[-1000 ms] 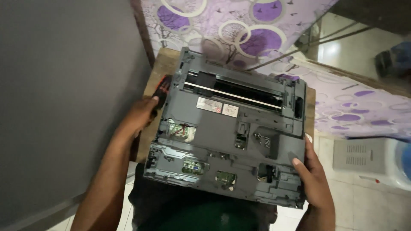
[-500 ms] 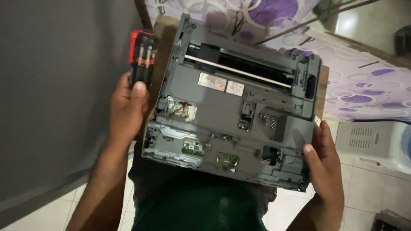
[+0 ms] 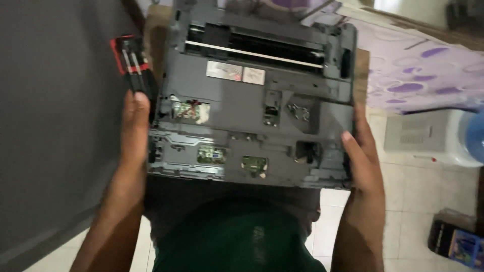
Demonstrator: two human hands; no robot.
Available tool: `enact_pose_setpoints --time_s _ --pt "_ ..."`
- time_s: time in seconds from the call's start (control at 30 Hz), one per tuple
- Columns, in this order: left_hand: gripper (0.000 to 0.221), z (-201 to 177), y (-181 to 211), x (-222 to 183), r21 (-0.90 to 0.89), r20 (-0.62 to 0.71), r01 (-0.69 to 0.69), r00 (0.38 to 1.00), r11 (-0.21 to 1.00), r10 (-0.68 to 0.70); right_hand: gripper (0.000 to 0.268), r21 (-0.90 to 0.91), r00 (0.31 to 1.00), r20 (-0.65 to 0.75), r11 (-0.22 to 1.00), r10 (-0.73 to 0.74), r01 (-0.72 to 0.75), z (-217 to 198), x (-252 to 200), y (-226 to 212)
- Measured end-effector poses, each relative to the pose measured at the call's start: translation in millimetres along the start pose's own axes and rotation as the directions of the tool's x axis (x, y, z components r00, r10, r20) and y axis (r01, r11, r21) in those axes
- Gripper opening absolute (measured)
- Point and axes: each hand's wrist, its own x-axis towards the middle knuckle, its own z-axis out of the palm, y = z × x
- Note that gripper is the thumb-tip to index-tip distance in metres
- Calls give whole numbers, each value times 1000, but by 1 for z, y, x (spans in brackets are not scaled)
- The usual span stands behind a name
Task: Cleaning internal components with a cloth and removing screws from a printer base using a screwdriver.
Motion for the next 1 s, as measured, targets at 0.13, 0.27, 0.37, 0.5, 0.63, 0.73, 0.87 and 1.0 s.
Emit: enact_pose_setpoints --time_s 0.13,0.27,0.37,0.5,0.63,0.73,0.87,1.0 --pt "77 -1 -4 1 -80 9 -39 999 996 40 61 -39 1000 -21 999 -6 5 6 -4 -14" --pt "58 -7 -8 0 -13 81 -17 997 1000 18 81 41 990 -20 989 142 -141 7 0 -20" --pt "56 -9 -12 4 -20 92 -6 996 1000 8 91 66 971 -8 969 237 -236 6 0 -25" --pt "54 -7 5 -2 2 53 96 994 995 -96 91 109 899 -28 895 437 -432 13 0 -62" --pt "63 -3 20 -6 1 77 124 989 992 -123 83 98 917 -28 914 397 -393 7 2 -46" --pt "47 -10 -4 0 -8 46 75 996 997 -74 83 -112 918 -61 912 391 -396 5 3 -46" --pt "30 -12 1 3 37 -10 -30 999 999 30 88 -82 937 -65 934 344 -348 2 0 -37" --pt "32 -17 51 -29 18 -263 -12 965 1000 17 59 -15 950 -266 985 163 -173 -4 -11 -15"
